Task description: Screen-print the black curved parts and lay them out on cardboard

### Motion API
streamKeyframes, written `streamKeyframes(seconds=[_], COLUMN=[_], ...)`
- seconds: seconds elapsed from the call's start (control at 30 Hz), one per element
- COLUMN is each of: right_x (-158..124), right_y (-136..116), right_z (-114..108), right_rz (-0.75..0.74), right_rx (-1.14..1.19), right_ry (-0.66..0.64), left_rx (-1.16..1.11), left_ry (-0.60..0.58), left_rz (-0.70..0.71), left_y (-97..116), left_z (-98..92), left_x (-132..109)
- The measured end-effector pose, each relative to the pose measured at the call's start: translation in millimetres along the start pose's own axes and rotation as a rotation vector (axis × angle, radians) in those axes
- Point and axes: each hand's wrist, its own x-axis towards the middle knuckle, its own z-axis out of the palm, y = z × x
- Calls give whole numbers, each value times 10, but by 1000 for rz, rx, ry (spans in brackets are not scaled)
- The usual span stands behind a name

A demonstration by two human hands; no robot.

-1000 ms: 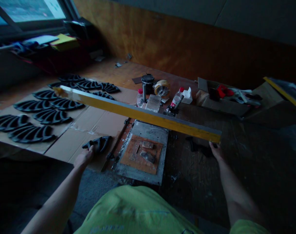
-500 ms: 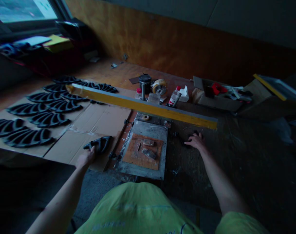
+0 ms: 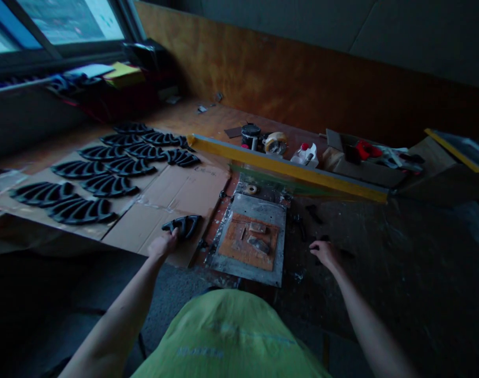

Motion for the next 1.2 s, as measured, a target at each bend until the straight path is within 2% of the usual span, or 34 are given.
streamKeyframes(seconds=[0.1, 0.23, 0.33, 0.43, 0.5, 0.6, 0.77, 0.83, 0.9, 0.97, 1.03, 1.1, 1.17, 1.2], right_x=[42, 1, -142, -323, -426, -510, -505, -495, -488, -483, -485, -502, -530, -542], right_y=[-61, -309, -695, -1185, -1490, -1828, -2089, -2140, -2190, -2248, -2305, -2333, -2286, -2222], right_z=[-78, -181, -192, -114, -29, 95, 127, 93, 85, 139, 254, 384, 454, 448], right_rz=[-57, -174, -235, -238, -268, -312, -346, -343, -345, -415, -565, -735, -862, -868], right_rx=[215, 489, 640, 581, 436, 212, 24, 2, -4, -2, -12, -31, -21, 12], right_ry=[103, 222, 239, 272, 292, 306, 241, 215, 231, 279, 300, 256, 192, 194], left_rx=[158, 177, 207, 227, 202, 119, -223, -476, -765, -994, -1110, -1151, -1167, -1168], left_ry=[-44, -54, -15, 54, 103, 204, 334, 327, 266, 183, 121, 84, 45, 13], left_rz=[-59, -19, -35, -53, -14, 95, 437, 591, 710, 793, 846, 853, 818, 790], left_y=[48, 48, 48, 146, 303, 672, 1459, 1776, 2066, 2302, 2452, 2494, 2421, 2345], left_z=[-20, -74, -137, -228, -310, -459, -751, -882, -1007, -1103, -1154, -1166, -1153, -1139], left_x=[5, -23, -85, -150, -185, -227, -365, -482, -623, -761, -874, -962, -1034, -1066])
